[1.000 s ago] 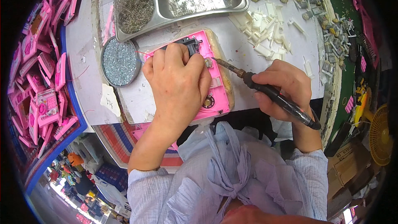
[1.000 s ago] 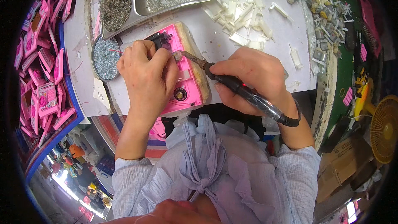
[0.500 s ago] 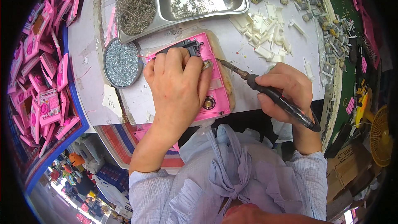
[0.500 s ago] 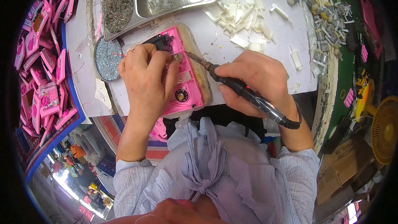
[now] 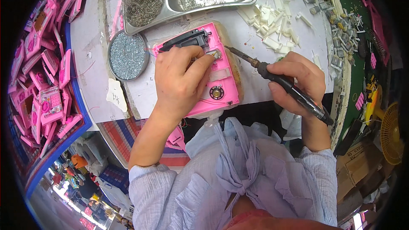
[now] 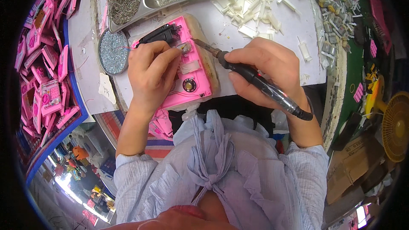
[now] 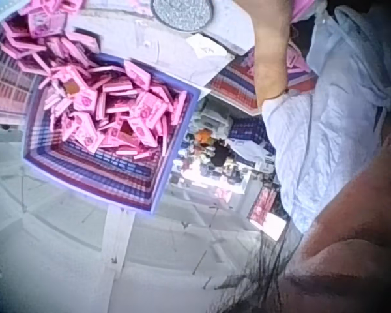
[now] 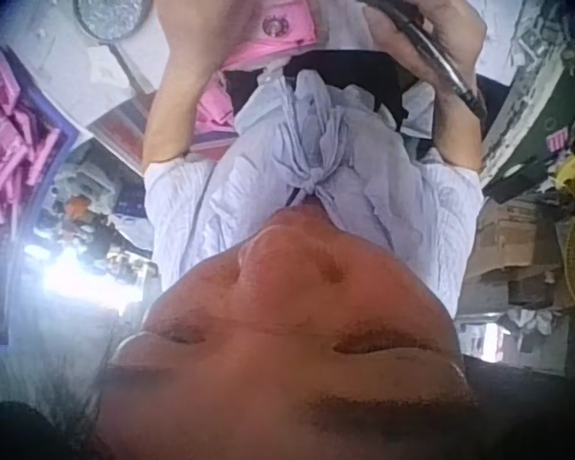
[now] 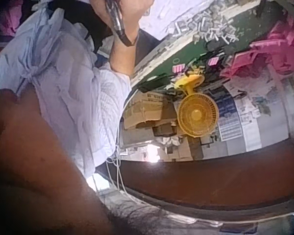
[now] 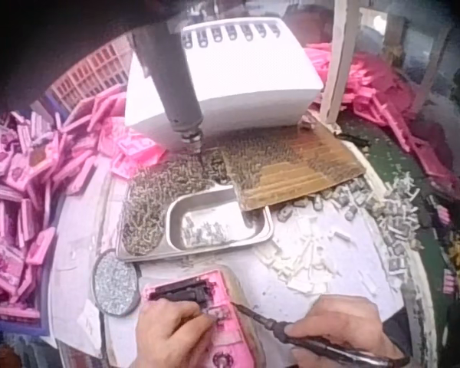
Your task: Assembling and soldering internal components like speakers and circuit boards into a pink toy housing.
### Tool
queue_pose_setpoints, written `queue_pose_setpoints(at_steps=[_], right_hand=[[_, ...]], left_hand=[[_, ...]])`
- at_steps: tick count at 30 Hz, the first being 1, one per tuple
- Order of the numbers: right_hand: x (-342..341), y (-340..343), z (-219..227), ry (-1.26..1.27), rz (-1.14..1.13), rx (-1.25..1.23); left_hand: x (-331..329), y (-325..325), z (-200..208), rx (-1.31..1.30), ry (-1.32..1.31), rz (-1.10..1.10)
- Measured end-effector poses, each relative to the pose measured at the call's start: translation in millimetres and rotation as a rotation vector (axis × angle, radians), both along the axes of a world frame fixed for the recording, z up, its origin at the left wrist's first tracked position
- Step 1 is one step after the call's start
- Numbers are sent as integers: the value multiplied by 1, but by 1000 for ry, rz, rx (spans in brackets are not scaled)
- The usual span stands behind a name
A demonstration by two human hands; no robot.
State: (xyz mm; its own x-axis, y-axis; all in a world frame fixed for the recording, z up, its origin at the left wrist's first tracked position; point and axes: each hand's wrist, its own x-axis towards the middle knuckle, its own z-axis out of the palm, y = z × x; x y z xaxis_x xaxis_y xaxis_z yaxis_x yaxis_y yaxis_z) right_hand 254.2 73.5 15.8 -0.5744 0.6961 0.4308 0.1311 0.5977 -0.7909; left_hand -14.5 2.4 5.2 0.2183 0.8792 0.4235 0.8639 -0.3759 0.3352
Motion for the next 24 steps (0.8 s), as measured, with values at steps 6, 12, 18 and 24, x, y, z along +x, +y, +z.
queue_pose_setpoints(at_steps=[6,12,18,24], right_hand=[[1,-1,1,2,9,14],[-1,-3,-5,18,29,51],[-5,-7,-6,-12,15,42],[-7,-6,-5,-3,31,27]], left_hand=[[1,4,-8,31,9,7],[4,6,-11,37,-17,-15],[4,5,-12,46,-6,-5],[5,6,-12,52,3,1]])
